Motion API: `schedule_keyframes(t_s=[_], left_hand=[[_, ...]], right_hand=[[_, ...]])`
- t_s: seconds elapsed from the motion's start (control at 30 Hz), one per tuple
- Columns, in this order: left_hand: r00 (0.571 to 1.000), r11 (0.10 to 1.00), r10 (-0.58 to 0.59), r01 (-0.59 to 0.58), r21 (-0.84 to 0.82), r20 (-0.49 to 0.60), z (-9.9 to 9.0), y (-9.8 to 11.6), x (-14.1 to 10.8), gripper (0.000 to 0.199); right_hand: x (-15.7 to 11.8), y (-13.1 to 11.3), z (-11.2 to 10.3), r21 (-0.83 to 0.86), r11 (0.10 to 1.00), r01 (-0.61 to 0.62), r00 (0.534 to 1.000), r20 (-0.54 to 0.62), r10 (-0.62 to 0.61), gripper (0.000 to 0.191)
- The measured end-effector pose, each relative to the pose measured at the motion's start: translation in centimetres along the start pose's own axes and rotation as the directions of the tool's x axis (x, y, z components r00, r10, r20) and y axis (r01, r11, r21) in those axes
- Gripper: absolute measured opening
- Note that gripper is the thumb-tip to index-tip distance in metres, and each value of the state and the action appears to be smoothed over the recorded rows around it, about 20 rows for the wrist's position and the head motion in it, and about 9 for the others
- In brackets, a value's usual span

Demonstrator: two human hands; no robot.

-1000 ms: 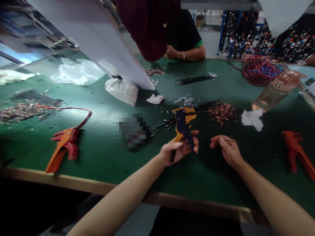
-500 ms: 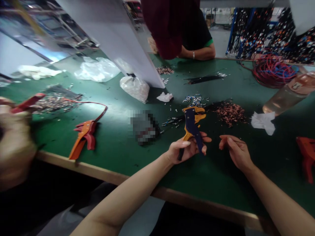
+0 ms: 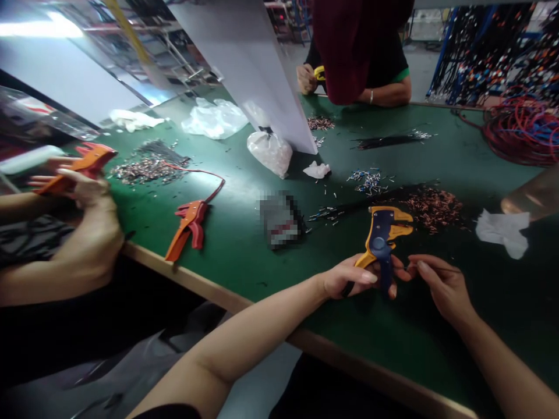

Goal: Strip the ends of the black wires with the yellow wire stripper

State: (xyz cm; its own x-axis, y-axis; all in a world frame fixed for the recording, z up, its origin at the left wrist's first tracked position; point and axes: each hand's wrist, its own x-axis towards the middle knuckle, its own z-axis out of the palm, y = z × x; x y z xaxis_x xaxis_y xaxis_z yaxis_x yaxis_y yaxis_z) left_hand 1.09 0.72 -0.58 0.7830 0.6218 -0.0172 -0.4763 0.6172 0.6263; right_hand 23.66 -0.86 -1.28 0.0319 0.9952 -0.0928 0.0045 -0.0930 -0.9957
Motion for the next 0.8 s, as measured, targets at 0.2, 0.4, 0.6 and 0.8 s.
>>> schedule_keyframes(t_s=[0.2,0.4,0.6,0.8], left_hand=[[0.998,1.0,0.013,-0.014,-0.007,-0.06,-0.3,0.0,0.2,0.048],[0.983,0.997,-0.047,0.057,0.055,-0.178,-0.4,-0.3,0.1,0.046],[0.979,0.967,-0.092,0.131,0.218,-0.181,0.1,0.4,-0.5,0.05],[0.984,0.948,-0.061,0.109,0.297,-0.168,-0.1,1.5,-1.0,0.053]], right_hand=[[-0.1,0.5,-0.3,-0.09,0.992,0.094,0.995,0.03,-0.091,0.037],[-0.3,-0.6,0.8,-0.114,0.973,0.203,0.975,0.11,-0.191,0.028],[-0.5,-0.7,1.5,0.056,0.973,0.224,0.959,0.164,-0.231,0.017],[0.8,-0.5,0.4,0.267,0.943,0.2,0.977,-0.12,-0.174,0.019]])
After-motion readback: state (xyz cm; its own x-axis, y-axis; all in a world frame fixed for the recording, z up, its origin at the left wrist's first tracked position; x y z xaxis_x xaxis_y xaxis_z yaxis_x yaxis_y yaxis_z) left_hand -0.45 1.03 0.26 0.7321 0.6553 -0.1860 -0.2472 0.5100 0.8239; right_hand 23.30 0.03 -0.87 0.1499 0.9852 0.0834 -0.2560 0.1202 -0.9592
